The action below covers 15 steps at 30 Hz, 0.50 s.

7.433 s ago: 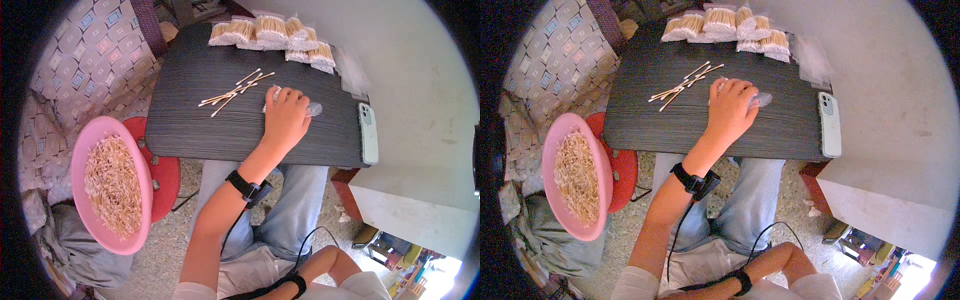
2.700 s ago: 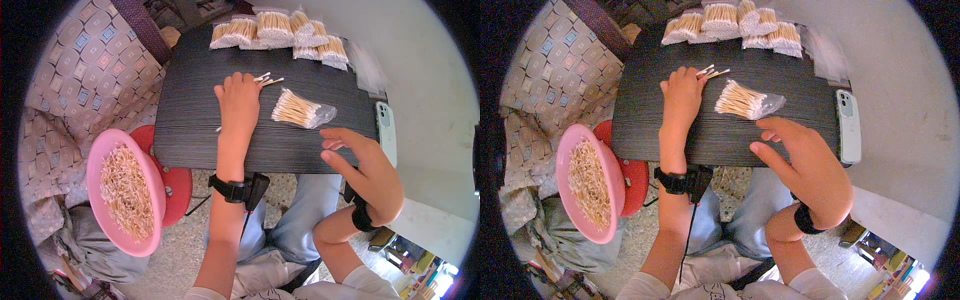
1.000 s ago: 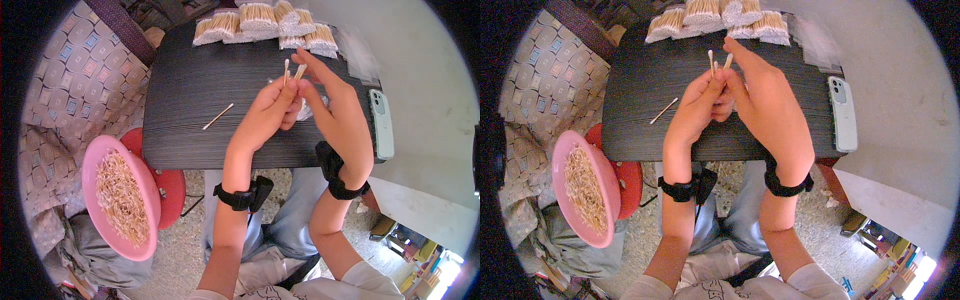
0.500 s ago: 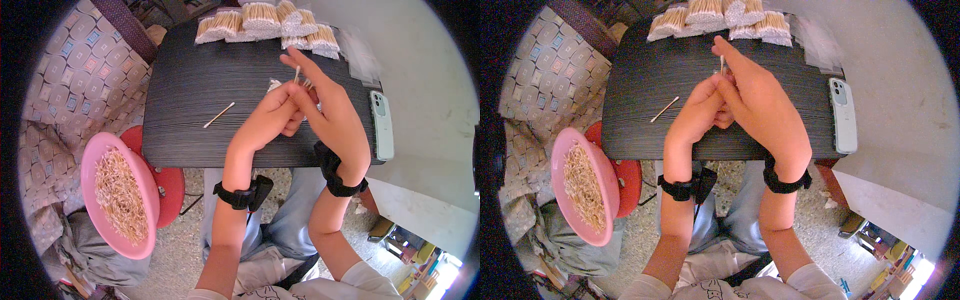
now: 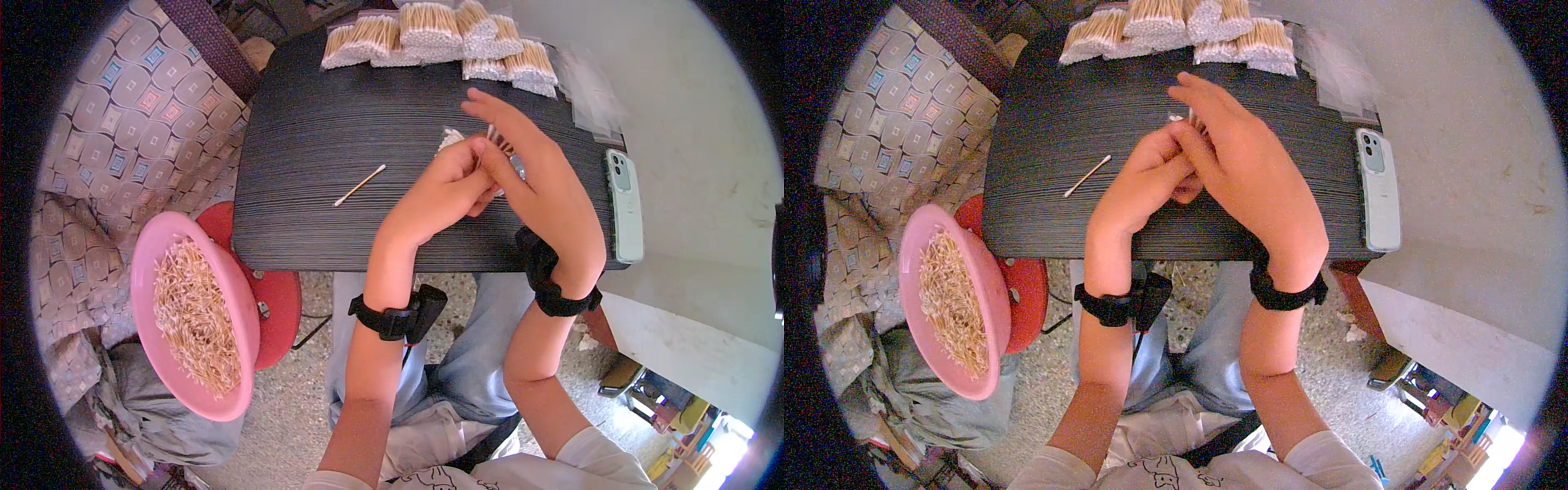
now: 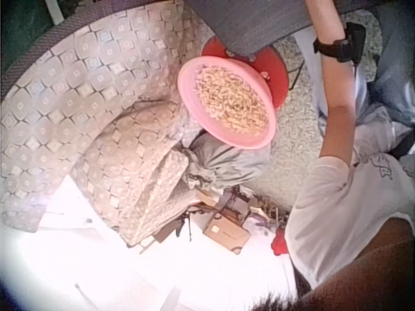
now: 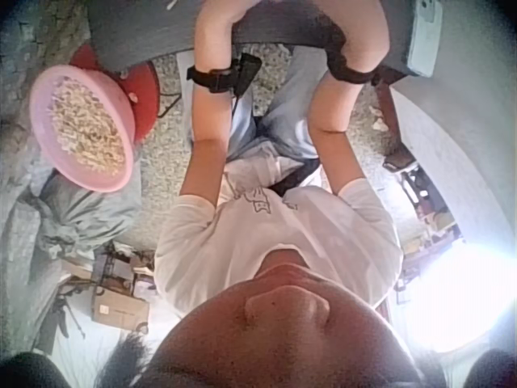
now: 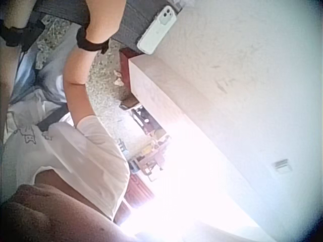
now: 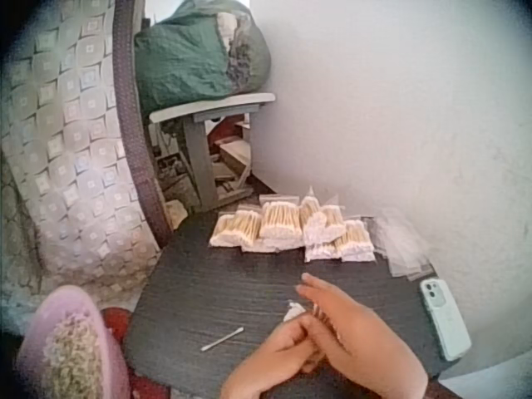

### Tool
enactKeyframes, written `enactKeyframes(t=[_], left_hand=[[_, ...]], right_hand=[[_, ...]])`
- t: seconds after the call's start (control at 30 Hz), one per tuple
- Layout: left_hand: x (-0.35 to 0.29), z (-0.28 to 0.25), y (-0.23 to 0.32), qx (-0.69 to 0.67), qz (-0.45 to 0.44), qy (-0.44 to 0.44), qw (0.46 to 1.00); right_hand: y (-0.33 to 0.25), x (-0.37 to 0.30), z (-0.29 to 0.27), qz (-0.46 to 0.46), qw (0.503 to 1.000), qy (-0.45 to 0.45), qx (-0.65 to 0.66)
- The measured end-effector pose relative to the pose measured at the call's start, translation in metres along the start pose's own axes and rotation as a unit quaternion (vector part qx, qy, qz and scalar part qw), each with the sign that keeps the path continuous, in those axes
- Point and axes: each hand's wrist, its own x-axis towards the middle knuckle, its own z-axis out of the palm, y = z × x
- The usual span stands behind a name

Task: Packaging loose cotton swabs into small clear plastic bags.

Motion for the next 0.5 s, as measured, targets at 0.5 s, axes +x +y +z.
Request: enactKeyframes(t=[0.5], left_hand=[[-0.005, 0.004, 0.005, 0.027, 0.000, 0.081, 0.996]], right_hand=[[0.004, 0.004, 0.006, -0.019, 0.999, 0.012, 0.031]])
